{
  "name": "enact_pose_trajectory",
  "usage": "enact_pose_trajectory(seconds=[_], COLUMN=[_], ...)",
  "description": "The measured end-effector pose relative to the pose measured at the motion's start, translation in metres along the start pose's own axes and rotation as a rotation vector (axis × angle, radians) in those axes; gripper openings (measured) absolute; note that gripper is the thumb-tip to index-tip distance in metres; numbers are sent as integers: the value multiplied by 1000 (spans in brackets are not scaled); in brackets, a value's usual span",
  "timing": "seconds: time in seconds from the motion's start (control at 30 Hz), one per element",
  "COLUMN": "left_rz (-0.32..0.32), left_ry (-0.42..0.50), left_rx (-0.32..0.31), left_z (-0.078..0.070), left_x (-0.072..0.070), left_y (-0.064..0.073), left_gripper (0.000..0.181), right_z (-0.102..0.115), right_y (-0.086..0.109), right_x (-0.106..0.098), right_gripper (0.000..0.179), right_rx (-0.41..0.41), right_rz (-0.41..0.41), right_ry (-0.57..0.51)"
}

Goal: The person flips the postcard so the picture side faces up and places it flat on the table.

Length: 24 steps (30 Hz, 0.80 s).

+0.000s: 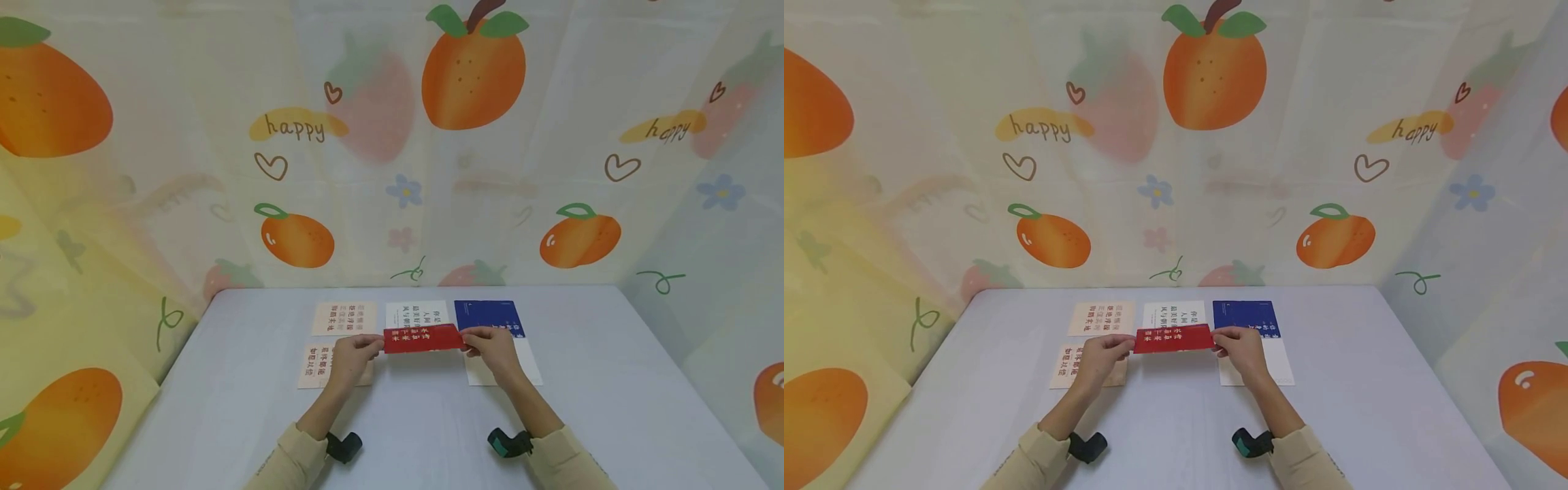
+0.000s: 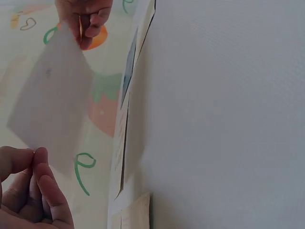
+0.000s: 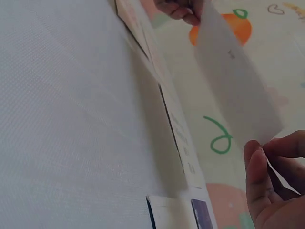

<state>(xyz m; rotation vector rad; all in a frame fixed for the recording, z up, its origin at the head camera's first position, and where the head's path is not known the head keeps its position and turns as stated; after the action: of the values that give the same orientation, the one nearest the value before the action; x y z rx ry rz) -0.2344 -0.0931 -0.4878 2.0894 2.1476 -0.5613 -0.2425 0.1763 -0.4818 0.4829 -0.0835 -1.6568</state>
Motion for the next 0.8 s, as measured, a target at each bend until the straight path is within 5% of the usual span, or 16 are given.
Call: enact_pose_trajectory(seconds=[0.37, 0.8], left_rz=[10, 114], left_ry=[15, -137], left_rx=[-39, -99], left_z=[7, 12], left_x=[4, 7], left_y=[-1, 1], left_gripper=[21, 28], right_z=[-10, -19], right_y=[-3, -9], right_x=[5, 12], right_gripper=[29, 27], right_rx=[35, 61], right_rz=[5, 0], right_ry=[-36, 50])
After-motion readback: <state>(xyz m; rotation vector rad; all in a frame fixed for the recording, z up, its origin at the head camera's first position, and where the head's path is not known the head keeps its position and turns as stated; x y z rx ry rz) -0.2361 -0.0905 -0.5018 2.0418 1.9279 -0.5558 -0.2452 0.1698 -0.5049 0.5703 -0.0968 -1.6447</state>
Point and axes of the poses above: each hand's wrist, its own y-axis away from the middle knuckle, its own x-axis out of the palm, z = x × y, the point moved 1 cm from there along -y, towards the middle knuckle, and after that the axes turned 14 degrees about x, right-handed, at the moved point
